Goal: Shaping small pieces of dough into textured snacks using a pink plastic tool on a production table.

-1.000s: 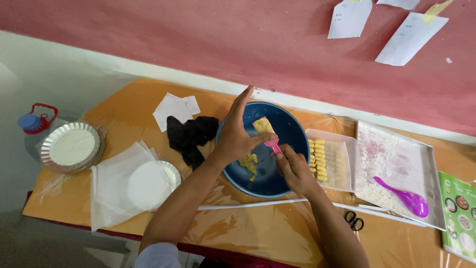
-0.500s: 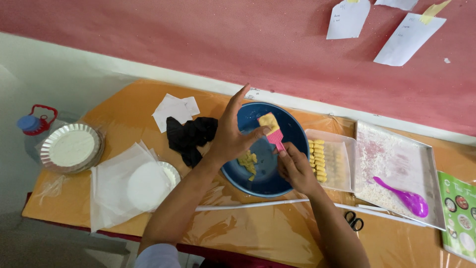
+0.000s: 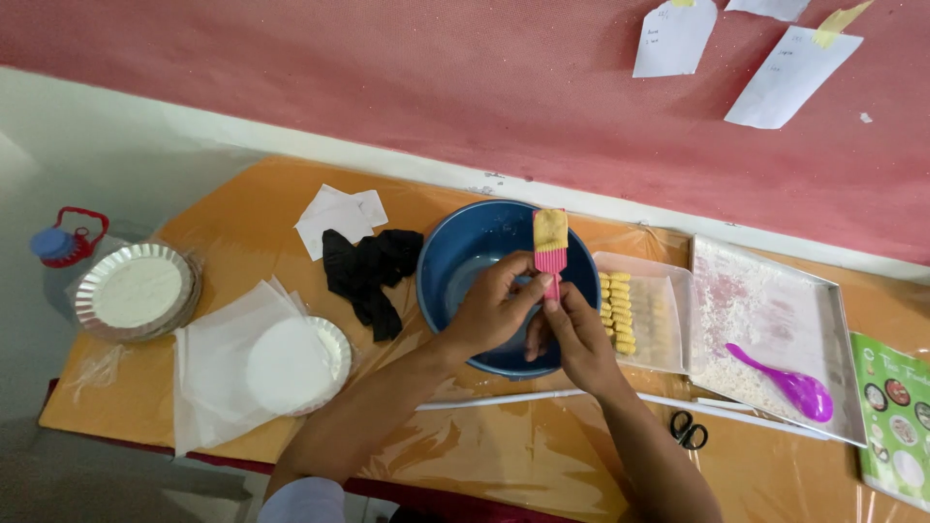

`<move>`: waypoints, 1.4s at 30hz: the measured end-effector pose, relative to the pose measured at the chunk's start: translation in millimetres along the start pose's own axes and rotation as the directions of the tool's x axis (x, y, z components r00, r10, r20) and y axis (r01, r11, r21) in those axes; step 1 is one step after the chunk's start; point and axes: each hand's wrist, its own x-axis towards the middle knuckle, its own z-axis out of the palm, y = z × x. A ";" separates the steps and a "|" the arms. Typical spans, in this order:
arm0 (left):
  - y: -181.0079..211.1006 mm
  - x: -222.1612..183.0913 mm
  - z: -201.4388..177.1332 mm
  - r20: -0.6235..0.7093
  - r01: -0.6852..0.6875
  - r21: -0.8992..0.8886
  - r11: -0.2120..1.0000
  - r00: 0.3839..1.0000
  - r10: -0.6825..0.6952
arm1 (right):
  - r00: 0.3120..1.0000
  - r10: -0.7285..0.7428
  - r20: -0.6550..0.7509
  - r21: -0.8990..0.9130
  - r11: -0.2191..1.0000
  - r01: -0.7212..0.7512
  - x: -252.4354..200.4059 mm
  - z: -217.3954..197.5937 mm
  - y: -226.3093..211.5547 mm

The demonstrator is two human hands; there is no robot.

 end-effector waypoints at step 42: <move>48.6 -3.9 -35.7 0.519 -0.191 0.708 0.680 0.794 -0.317 | 0.982 -0.006 -0.189 -0.548 0.830 -0.100 16.7 -42.1 -35.1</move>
